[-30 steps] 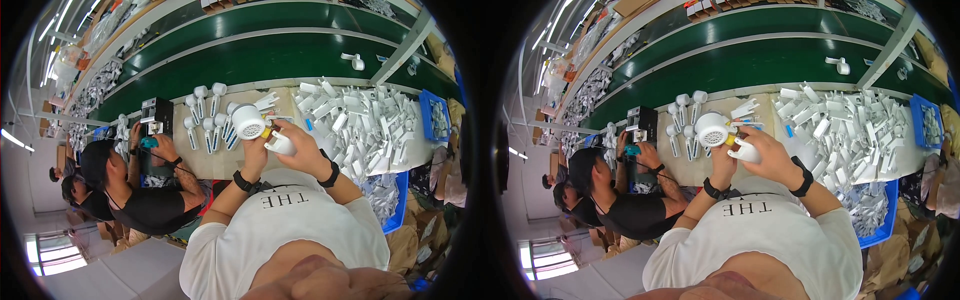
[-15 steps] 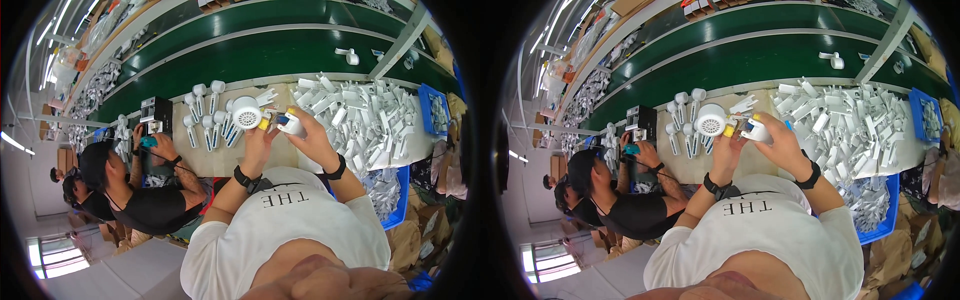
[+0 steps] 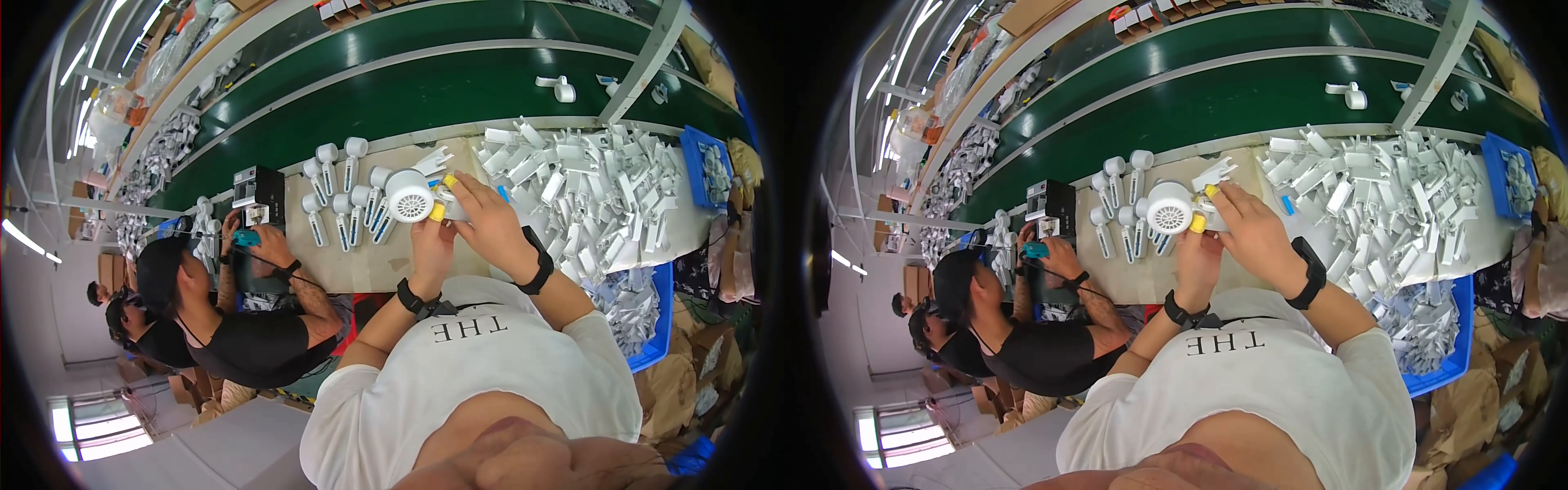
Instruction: The person assembles handheld fans by joining fan heads and handles together before placing the units on the table. They periodically reach into a large bag to retrieve more plastic components to continue the assembly.
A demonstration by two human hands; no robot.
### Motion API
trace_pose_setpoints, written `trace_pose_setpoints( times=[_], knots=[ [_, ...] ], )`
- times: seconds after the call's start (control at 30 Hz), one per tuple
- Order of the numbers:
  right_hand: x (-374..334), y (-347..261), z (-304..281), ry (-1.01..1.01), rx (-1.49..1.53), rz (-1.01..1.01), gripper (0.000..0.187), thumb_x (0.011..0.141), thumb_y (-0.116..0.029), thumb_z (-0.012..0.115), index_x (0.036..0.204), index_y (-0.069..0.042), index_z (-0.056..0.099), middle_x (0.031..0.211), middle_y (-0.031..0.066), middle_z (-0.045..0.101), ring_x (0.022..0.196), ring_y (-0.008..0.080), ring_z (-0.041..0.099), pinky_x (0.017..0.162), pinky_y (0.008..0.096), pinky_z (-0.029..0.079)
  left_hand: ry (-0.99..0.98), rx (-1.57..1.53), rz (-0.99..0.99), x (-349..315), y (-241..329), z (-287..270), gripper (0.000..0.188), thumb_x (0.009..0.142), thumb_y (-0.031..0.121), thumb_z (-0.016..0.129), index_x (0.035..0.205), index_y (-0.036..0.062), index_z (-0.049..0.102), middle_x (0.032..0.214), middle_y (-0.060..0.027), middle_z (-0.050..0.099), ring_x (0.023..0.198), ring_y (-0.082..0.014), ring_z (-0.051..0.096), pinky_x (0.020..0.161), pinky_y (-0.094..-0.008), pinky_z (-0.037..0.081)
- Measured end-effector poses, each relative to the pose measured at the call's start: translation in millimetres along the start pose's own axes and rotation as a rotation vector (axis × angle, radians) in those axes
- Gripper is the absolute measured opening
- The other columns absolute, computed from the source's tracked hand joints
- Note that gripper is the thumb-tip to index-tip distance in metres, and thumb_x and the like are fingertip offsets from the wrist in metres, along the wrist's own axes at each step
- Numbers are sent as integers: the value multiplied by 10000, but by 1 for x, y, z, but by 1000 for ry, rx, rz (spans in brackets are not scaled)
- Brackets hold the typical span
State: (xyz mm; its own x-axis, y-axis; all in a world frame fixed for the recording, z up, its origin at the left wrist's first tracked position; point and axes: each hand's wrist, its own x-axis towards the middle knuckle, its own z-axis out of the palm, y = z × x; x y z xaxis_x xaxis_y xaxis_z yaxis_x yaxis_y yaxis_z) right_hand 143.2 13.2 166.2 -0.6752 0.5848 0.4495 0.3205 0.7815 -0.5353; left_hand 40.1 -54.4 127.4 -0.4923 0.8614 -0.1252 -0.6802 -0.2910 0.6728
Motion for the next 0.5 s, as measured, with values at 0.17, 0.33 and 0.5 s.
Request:
trace_pose_setpoints(
  times=[0.17,0.33,0.5],
  knots=[
    [-3,-1,9,23,-6,-25,625,645,-83,660,1220,-35,420,1229,166,459,1040,328,504,858,369,436,20,53,93,2,0,-4,293,865,109,521,1146,35,479,1107,-42,536,975,-142,523,784,-288,443],
    [-5,8,4,35,243,-1,529,724,-110,654,1199,-20,438,1116,149,535,965,260,551,800,321,460,-53,159,202,3,18,-11,289,851,118,534,1115,11,491,1056,-140,567,977,-236,556,875,-362,437],
    [-21,18,8,-208,1150,486,383,784,-199,641,1090,-8,514,890,87,578,748,119,551,624,244,454,-56,149,225,-3,28,2,286,847,143,546,1084,-9,496,1035,-166,574,967,-270,565,884,-382,438]
  ],
)
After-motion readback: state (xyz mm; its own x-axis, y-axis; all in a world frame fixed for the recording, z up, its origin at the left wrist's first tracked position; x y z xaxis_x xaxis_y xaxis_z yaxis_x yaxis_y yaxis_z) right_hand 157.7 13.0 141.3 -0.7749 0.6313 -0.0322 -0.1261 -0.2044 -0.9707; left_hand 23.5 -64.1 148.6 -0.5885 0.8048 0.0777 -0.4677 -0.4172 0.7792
